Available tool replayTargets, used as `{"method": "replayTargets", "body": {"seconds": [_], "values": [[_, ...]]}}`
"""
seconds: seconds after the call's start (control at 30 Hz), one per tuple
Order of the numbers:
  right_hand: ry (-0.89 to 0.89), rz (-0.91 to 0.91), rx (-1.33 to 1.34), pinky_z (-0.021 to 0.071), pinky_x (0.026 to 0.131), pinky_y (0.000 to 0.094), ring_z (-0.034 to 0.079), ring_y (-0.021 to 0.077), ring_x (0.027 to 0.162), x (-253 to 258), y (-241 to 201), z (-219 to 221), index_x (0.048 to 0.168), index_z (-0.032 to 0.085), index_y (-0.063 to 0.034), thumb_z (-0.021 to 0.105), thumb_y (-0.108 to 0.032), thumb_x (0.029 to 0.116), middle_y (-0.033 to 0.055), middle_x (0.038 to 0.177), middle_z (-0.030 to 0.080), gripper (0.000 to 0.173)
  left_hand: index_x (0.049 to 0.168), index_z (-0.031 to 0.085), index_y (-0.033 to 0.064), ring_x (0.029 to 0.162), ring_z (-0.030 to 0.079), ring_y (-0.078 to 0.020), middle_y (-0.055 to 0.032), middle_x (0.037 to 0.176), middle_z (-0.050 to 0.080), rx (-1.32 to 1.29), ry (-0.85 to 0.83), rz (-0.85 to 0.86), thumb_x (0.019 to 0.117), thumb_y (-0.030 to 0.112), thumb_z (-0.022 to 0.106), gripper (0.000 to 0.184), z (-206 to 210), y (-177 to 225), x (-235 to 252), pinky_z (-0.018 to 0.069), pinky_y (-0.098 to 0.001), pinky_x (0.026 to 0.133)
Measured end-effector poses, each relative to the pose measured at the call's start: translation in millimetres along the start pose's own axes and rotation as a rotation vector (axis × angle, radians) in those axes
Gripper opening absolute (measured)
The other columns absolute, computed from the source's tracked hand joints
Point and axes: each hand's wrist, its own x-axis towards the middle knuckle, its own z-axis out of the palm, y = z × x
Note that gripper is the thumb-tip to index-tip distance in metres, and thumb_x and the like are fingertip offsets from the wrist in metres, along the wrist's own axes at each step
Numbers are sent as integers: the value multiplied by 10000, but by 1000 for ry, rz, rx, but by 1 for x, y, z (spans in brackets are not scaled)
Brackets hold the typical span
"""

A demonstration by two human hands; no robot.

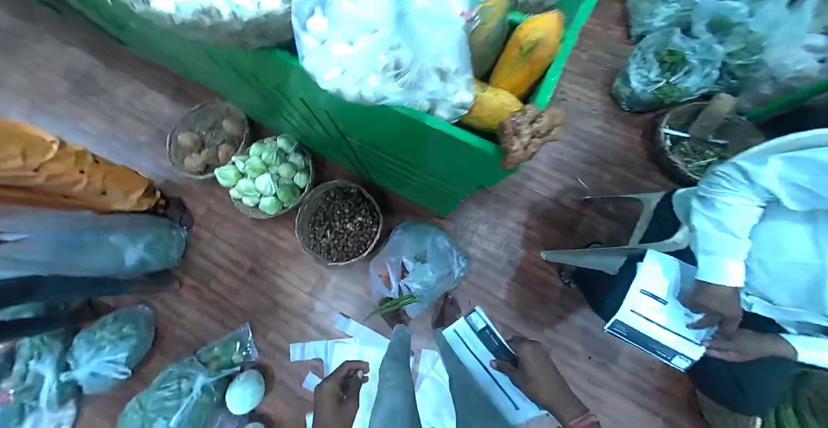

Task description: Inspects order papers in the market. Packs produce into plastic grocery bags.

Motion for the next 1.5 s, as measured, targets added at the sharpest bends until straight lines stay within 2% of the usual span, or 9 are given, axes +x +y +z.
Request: {"method": "replayTargets", "body": {"seconds": [0.13, 0.3, 0.47, 0.57, 0.7, 0.83, 1.03, 1.3, 1.5], "values": [[-241, -201, -220, 452, 1116, 515, 529, 394, 1351, 87, -38, 36, 1045, 738, 49, 709, -187, 933, 236, 1492, 513, 263, 1156, 722, -21, 931, 724, -293, -171, 1000, 746, 282, -118, -79, 1004, 115, 557, 263, 30, -91, 127, 565, -498, 913], [-568, -441, -619, -22, 1183, 761, 47, 443, 1575, 238, -109, 90, 1187, 729, -46, 795, -197, 849, 171, 1661, 313, 376, 1252, 687, 22, 1210, 637, -367, -202, 1259, 682, 527, -454, -201, 996, 142, 550, 315, 66, -161, 298, 485, -551, 1050], [-735, -354, -808, 58, 1143, 813, 124, 486, 1547, 382, -125, 142, 1204, 713, -33, 845, -249, 822, 188, 1604, 401, 458, 1491, 518, 100, 1512, 298, -392, -87, 1614, 409, 839, -694, -31, 901, 148, 738, 631, 121, -242, 382, 412, -645, 1078], [-828, -307, -741, 310, 1053, 779, 415, 468, 1399, 425, -106, 167, 1078, 743, -31, 897, -330, 757, 185, 1473, 542, 465, 1326, 664, 120, 1535, 254, -360, -53, 1543, 506, 906, -826, 40, 856, 91, 759, 480, 141, -268, 398, 289, -650, 1168], [-895, -204, -722, 415, 982, 695, 603, 434, 1140, 409, -102, 171, 1080, 708, -13, 881, -306, 767, 234, 1175, 665, 463, 1292, 641, 35, 1305, 560, -368, -190, 1264, 668, 784, -855, -7, 982, 285, 595, 401, 129, -282, 381, 333, -589, 1174], [-938, -206, -740, 369, 1017, 732, 580, 469, 1182, 367, -98, 154, 1086, 712, -12, 845, -271, 811, 260, 1199, 656, 400, 1515, 382, -45, 1289, 576, -407, -274, 1284, 640, 722, -697, -131, 980, 329, 628, 698, 85, -261, 374, 266, -546, 1229], [-822, -287, -875, 353, 1053, 631, 618, 418, 1108, 298, -61, 103, 1006, 735, -20, 773, -210, 832, 199, 1083, 711, 261, 1050, 706, -25, 1040, 675, -383, -226, 1028, 705, 471, -500, -195, 1065, 312, 487, 402, 53, -202, 353, 506, -575, 939], [-618, -185, -962, 275, 1192, 597, 509, 485, 1324, 205, 2, 0, 1116, 699, 93, 582, 69, 926, 277, 1216, 673, 225, 918, 576, 34, 507, 409, -33, 55, 633, 439, -525, -103, -526, 1079, 128, 455, 222, 99, -35, 228, 363, -185, 494], [-154, -266, -872, 270, 1173, 683, 532, 458, 1321, 203, 43, -29, 1048, 745, 40, 527, 26, 971, 231, 1262, 671, 232, 797, 481, 111, 430, 339, -57, 63, 548, 372, -804, 212, -637, 1096, 147, 398, 312, 124, -29, 239, 394, -198, 472]]}}
